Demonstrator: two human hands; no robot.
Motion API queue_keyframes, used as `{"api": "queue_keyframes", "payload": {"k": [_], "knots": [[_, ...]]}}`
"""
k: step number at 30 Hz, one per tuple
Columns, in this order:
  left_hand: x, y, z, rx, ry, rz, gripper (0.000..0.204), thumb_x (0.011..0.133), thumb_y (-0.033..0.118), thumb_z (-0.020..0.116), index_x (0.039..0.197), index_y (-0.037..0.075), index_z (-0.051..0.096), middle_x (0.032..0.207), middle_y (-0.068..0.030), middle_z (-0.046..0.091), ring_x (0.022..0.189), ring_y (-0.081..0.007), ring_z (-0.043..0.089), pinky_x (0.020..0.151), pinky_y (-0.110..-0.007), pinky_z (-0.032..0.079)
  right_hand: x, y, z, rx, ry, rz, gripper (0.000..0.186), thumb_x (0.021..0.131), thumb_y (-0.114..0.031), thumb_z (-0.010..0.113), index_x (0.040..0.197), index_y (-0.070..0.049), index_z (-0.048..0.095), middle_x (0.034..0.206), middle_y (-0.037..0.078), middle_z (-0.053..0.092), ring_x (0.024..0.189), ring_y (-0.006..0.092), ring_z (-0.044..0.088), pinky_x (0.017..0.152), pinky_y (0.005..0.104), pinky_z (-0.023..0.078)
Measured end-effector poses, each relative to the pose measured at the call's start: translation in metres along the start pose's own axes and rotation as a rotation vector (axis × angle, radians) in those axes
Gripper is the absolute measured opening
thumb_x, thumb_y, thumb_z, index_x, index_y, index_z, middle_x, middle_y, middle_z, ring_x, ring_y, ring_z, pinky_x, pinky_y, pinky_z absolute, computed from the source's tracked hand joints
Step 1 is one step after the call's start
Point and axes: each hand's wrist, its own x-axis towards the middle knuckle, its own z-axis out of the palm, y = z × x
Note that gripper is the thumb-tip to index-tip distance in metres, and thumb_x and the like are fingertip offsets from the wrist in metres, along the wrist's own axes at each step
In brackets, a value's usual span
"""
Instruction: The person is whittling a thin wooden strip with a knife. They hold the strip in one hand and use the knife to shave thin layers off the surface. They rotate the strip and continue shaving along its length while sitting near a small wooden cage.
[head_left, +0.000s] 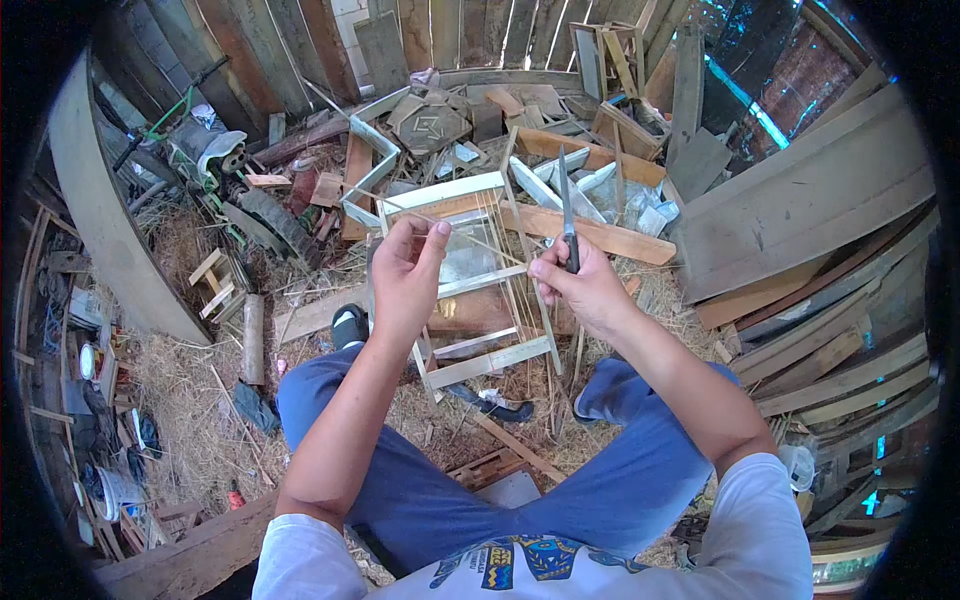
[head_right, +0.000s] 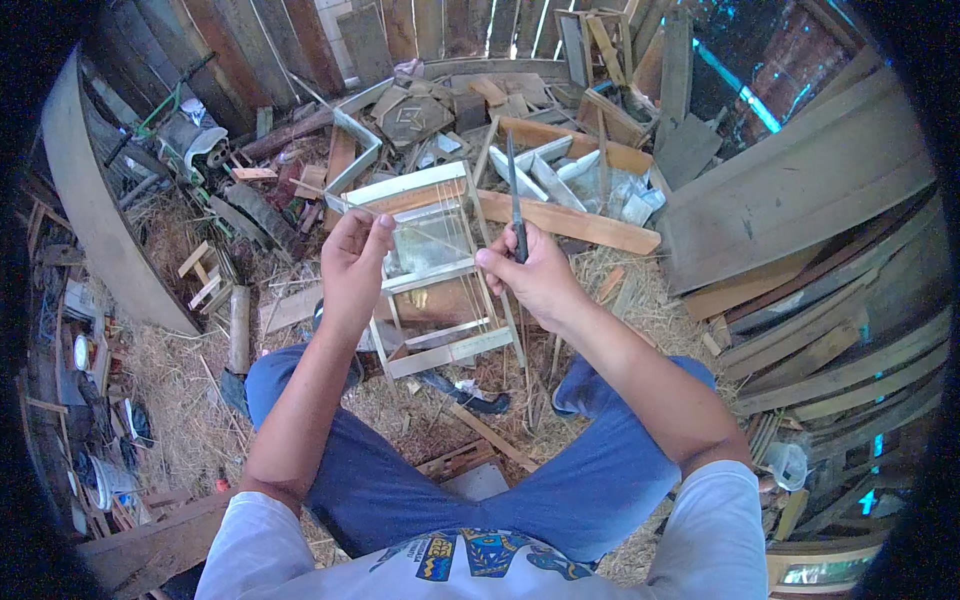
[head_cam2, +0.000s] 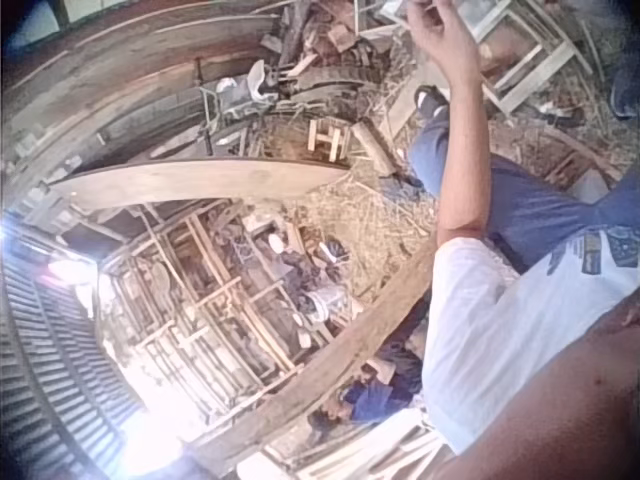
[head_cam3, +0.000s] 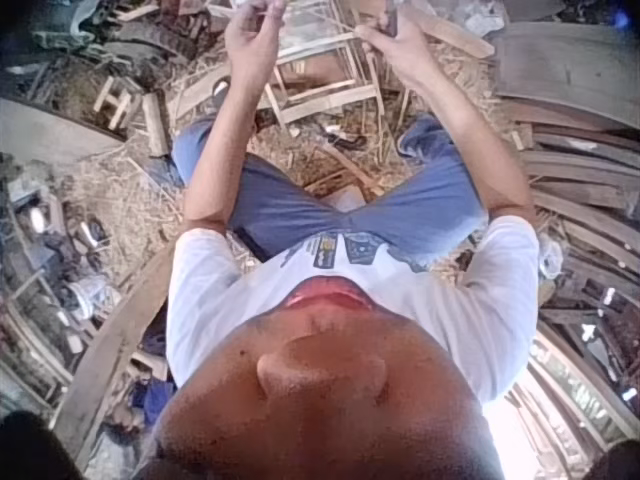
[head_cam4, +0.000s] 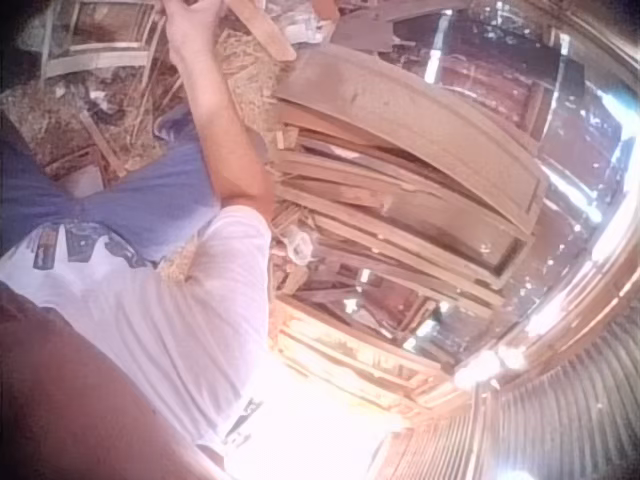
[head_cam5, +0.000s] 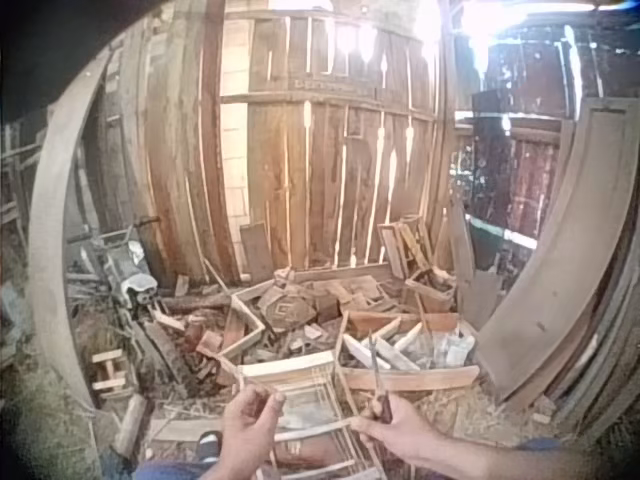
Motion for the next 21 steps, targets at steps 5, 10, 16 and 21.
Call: {"api": "queue_keyframes", "payload": {"k": [5, 10, 16, 21], "knots": [[0.002, 0.006, 0.003, -0.058, 0.009, -0.032, 0.027, 0.109, 0.027, 0.059, 0.094, 0.005, 0.064, 0.089, 0.0015, 0.065, 0.080, -0.0061, 0.053, 0.073, -0.025, 0.044, 0.003, 0.001, -0.003, 0.016, 0.028, 0.025, 0.034, 0.096, 0.000, 0.071, 0.096, -0.015, 0.040, 0.085, 0.002, 0.058, 0.068, 0.0126, 0.059, 0.059, 0.0277, 0.048], [0.001, -0.005, -0.013, 0.038, 0.078, -0.072, 0.027, 0.109, 0.023, 0.058, 0.092, 0.004, 0.065, 0.081, 0.0016, 0.063, 0.068, -0.0045, 0.048, 0.063, -0.023, 0.043, 0.005, 0.001, -0.005, 0.029, 0.086, 0.008, 0.035, 0.095, 0.001, 0.071, 0.096, -0.014, 0.040, 0.085, 0.002, 0.058, 0.068, 0.0124, 0.059, 0.059, 0.0274, 0.048], [0.006, 0.005, -0.005, -0.226, 0.304, -0.140, 0.017, 0.106, 0.020, 0.062, 0.098, 0.005, 0.066, 0.079, 0.0027, 0.060, 0.068, -0.0066, 0.050, 0.066, -0.023, 0.043, 0.005, -0.003, -0.004, 0.004, 0.136, 0.006, 0.035, 0.095, 0.002, 0.071, 0.095, -0.014, 0.039, 0.085, 0.002, 0.058, 0.068, 0.0125, 0.058, 0.059, 0.0273, 0.047], [0.007, 0.009, -0.007, -0.146, 0.208, -0.183, 0.017, 0.103, 0.023, 0.068, 0.107, 0.007, 0.066, 0.090, 0.0010, 0.069, 0.079, -0.0075, 0.059, 0.074, -0.023, 0.045, 0.004, 0.000, -0.003, -0.048, 0.109, -0.011, 0.035, 0.095, 0.002, 0.070, 0.095, -0.014, 0.039, 0.084, 0.002, 0.057, 0.068, 0.0119, 0.057, 0.059, 0.0269, 0.047]]}}
